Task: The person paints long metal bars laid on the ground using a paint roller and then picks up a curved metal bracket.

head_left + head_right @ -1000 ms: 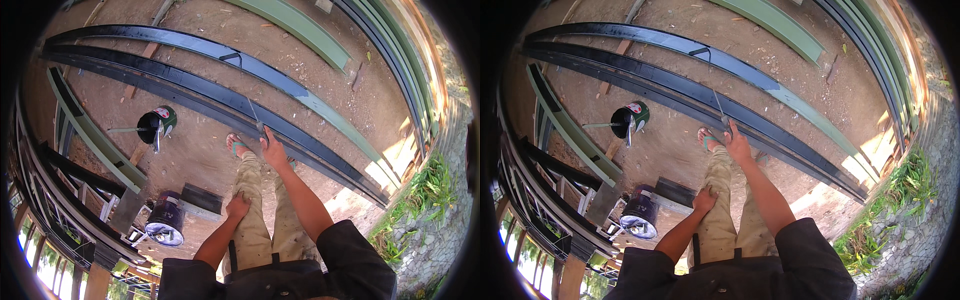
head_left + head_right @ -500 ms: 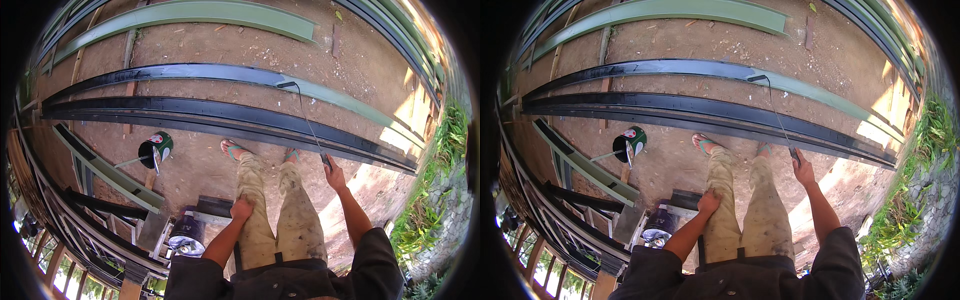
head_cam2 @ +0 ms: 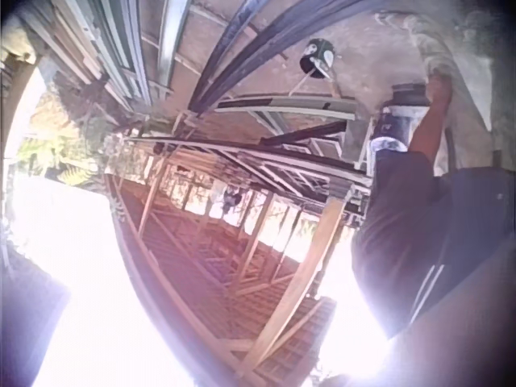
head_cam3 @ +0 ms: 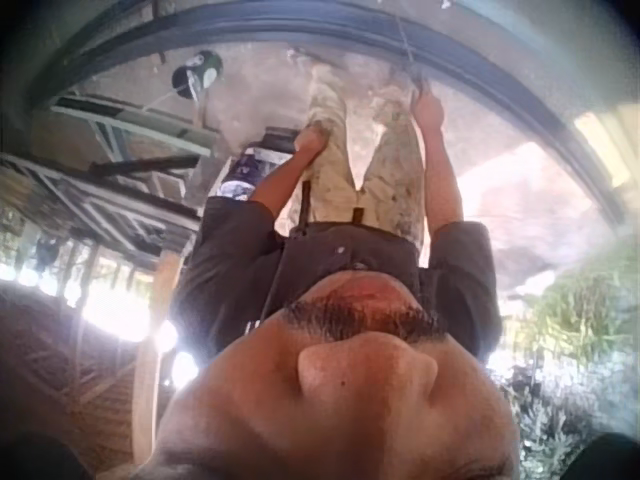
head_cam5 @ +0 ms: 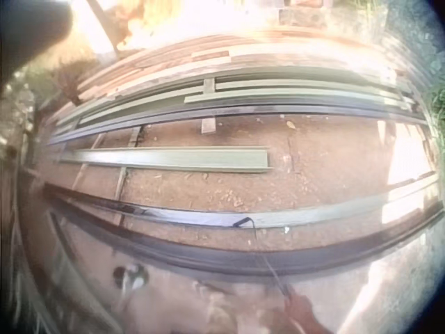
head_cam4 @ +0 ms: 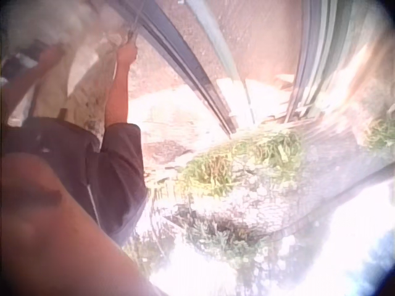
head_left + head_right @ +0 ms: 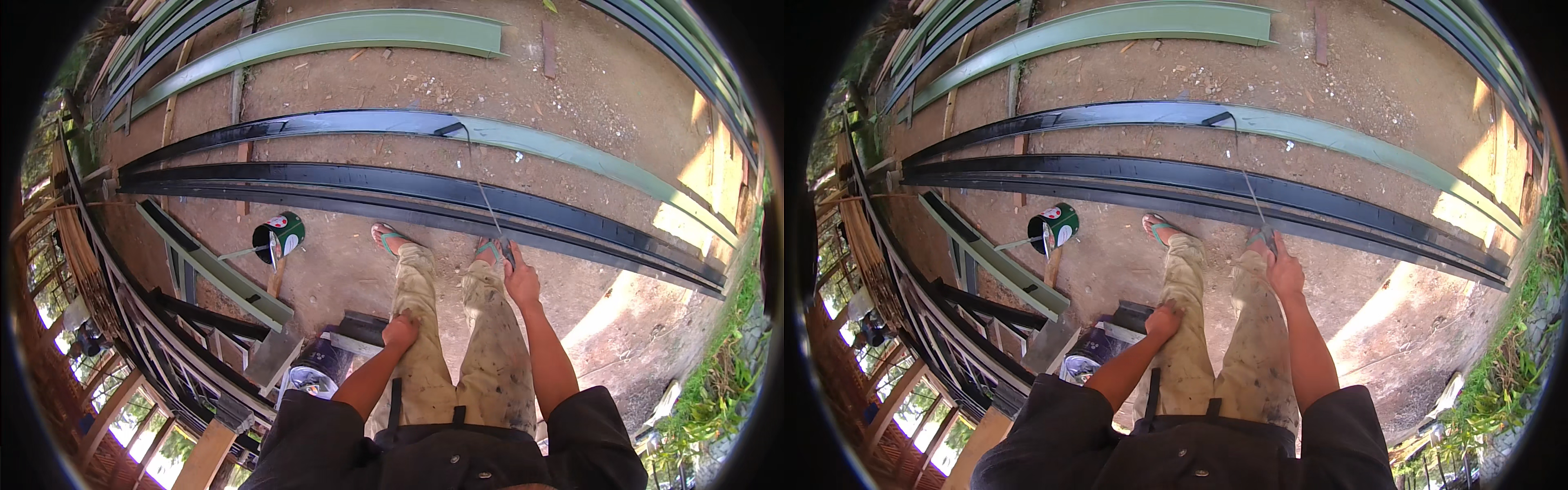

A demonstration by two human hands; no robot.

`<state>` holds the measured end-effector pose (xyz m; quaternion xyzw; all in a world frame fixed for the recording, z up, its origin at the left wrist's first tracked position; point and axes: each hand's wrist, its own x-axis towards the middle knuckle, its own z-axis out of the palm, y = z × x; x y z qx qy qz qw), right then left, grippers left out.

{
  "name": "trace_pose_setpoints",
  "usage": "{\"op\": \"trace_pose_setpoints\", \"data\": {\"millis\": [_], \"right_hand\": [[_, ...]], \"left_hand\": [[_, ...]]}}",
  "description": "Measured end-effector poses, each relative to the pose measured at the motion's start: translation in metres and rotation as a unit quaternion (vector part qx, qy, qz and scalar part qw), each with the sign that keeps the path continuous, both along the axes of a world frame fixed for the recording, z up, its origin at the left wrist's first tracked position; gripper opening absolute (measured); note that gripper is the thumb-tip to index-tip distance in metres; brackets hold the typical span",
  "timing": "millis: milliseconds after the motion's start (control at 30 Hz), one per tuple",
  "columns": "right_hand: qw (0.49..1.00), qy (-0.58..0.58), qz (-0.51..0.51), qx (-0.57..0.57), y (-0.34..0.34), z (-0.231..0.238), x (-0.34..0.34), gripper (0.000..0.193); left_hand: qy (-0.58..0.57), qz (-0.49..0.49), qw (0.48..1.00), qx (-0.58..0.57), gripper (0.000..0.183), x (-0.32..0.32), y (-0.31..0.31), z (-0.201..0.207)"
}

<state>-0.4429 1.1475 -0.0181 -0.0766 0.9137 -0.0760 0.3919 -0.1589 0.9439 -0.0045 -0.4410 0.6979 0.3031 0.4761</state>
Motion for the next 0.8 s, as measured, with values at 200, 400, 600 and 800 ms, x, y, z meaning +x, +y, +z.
{"op": "trace_pose_setpoints", "data": {"millis": [200,400,600,800], "right_hand": [[0.965,-0.014,-0.125,-0.231,0.180,0.002,-0.035,0.054],[0.951,-0.150,-0.233,-0.135,0.158,0.133,-0.057,0.059],[0.951,-0.156,0.145,-0.222,0.000,0.138,-0.006,0.058],[0.920,-0.196,0.264,-0.211,-0.184,0.133,0.093,0.053]], "left_hand": [[0.043,-0.109,0.992,-0.053,0.051,0.028,0.029,0.002],[0.096,-0.273,0.926,0.244,0.044,-0.019,0.082,0.121],[0.159,0.164,0.916,0.329,0.053,0.062,0.117,0.039],[0.476,0.235,0.819,0.219,0.043,0.163,0.051,0.067]]}}
